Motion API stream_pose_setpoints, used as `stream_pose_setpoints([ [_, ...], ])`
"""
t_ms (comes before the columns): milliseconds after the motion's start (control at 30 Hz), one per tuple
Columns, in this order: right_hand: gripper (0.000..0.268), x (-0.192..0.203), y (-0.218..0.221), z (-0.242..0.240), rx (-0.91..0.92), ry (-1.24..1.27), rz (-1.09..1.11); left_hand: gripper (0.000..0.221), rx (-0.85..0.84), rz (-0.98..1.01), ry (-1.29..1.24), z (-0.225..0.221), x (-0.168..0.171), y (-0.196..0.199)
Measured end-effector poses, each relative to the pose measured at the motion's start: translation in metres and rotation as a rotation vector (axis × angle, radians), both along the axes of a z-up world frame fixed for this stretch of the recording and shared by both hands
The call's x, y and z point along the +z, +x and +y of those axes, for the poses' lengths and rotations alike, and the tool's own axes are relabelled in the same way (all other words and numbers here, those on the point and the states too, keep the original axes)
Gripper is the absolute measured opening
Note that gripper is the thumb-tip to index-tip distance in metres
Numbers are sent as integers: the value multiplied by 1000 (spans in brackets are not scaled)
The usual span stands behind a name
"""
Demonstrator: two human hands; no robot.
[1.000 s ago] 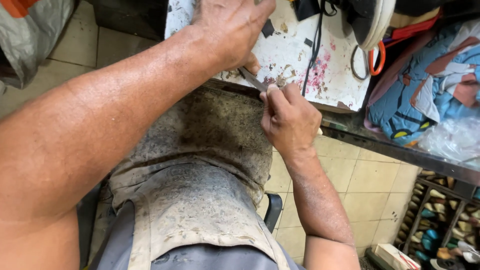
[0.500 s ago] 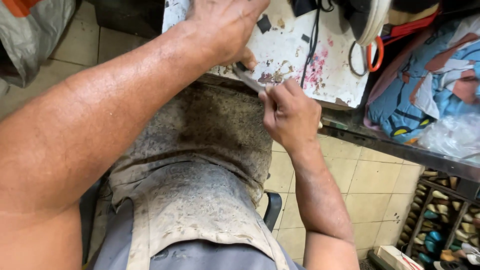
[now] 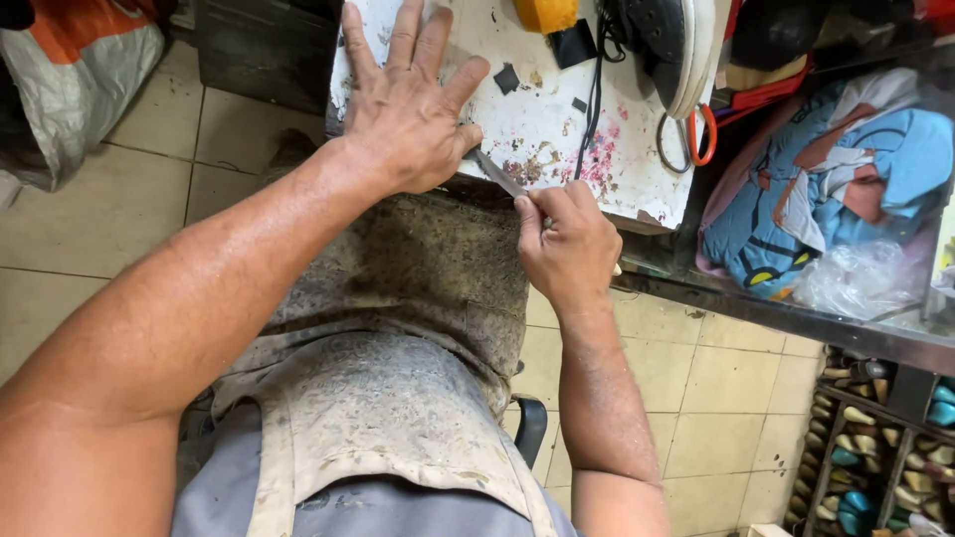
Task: Scraping residue off a workbench surface using a small metal blade
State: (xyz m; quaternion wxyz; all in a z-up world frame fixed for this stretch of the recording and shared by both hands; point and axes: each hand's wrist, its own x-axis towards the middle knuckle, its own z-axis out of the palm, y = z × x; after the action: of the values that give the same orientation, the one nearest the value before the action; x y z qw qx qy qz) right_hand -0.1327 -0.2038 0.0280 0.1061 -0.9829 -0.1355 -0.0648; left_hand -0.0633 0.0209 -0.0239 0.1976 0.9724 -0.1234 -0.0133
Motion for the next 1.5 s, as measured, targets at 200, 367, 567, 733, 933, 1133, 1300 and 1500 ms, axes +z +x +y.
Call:
stream_pose_setpoints([
  [200,17,6,14,-5,94,-99,-52,62,27,-19,-136,9,13,-2],
  [367,22,8,14,-9,92,-101,-79,69,28,-36,-139,6,7,-8],
  [567,21,6,14,-5,117,-109,-49,67,51,-23,-128,7,28,4],
  [733,22,5,16,-8,163,-123,-90,110,46,267,66,0,47,26],
  [933,16,-2,14,-3,193,-72,-174,126,136,358,124,-4,55,33],
  [1133,16,1,14,8,186,-61,-160,132,167,284,296,-14,54,42],
  [1300,25,4,10,15,159,-208,-197,132,124,199,429,-22,49,48],
  [1500,30,9,9,15,235,-317,-283,110,13,210,349,-24,39,55],
])
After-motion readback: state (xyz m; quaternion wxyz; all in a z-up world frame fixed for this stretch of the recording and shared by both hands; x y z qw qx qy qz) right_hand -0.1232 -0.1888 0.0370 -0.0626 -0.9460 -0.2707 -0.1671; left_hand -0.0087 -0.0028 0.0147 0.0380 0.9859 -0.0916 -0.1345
